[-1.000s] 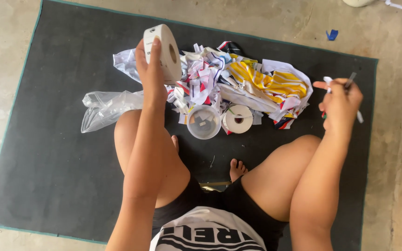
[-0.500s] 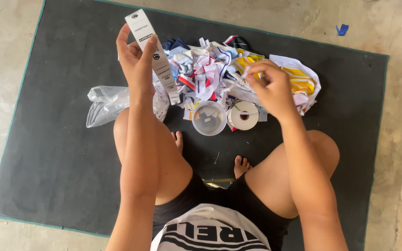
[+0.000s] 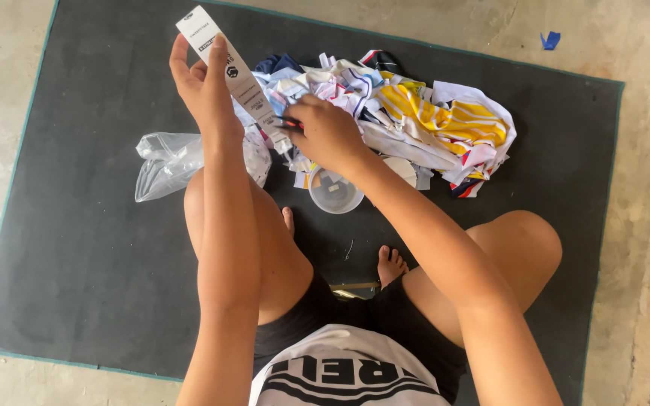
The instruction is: The person sits on a mat and uses scissors to cut individual labels from a roll of white adhesive tape. They handle the roll and the cut labels, placing them into a small plastic container.
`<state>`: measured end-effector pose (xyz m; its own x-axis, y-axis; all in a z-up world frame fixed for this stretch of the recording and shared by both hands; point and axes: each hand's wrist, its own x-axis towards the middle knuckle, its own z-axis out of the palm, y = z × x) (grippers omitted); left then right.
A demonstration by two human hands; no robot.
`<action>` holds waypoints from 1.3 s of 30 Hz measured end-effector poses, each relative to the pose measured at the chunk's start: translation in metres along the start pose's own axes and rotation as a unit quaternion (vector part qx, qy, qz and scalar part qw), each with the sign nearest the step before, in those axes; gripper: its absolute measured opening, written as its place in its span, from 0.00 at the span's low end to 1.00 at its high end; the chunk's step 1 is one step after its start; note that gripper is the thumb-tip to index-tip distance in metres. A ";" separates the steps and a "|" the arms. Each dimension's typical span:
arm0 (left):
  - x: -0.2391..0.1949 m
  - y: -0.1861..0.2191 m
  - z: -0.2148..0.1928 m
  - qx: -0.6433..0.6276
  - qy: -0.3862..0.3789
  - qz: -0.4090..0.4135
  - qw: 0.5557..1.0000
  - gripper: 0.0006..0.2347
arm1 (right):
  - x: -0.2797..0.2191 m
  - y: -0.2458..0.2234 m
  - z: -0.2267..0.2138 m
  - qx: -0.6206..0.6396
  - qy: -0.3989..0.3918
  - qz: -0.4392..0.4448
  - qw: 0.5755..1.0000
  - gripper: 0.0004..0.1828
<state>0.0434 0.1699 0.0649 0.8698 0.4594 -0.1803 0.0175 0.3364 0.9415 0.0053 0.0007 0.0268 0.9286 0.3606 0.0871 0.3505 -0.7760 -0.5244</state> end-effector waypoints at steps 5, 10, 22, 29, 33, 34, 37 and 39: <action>0.016 -0.041 -0.006 0.001 -0.065 0.052 0.997 0.29 | 0.010 -0.007 -0.029 0.096 0.107 -0.061 0.988 0.12; -0.018 -0.054 0.020 -0.004 -0.220 -0.009 0.975 0.26 | 0.000 0.006 -0.052 0.222 0.068 0.010 0.973 0.22; -0.077 -0.077 0.054 0.150 -0.476 0.094 0.861 0.29 | -0.065 0.091 -0.089 0.467 -0.003 0.297 0.833 0.14; -0.041 -0.163 0.049 0.350 -0.340 0.227 0.843 0.20 | -0.077 0.124 -0.118 0.493 0.163 0.418 0.745 0.19; -0.033 -0.281 -0.019 0.614 -0.168 -0.182 0.750 0.28 | -0.094 0.171 -0.145 0.550 0.346 0.342 0.679 0.15; -0.039 -0.300 -0.034 0.612 -0.169 -0.184 0.750 0.28 | -0.101 0.176 -0.153 0.547 0.346 0.343 0.680 0.15; -0.048 -0.384 -0.090 0.566 -0.228 -0.358 0.706 0.27 | -0.118 0.172 -0.174 0.546 0.413 0.363 0.631 0.13; -0.030 -0.474 -0.129 0.682 -0.369 -0.185 0.604 0.33 | -0.124 0.146 -0.190 0.521 0.440 0.387 0.621 0.18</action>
<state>-0.0548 0.1025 -0.4123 0.6558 -0.1013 -0.7481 0.2294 -0.9173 0.3254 -0.0360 -0.2554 0.1005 0.6372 -0.6893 -0.3447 -0.0861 0.3807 -0.9207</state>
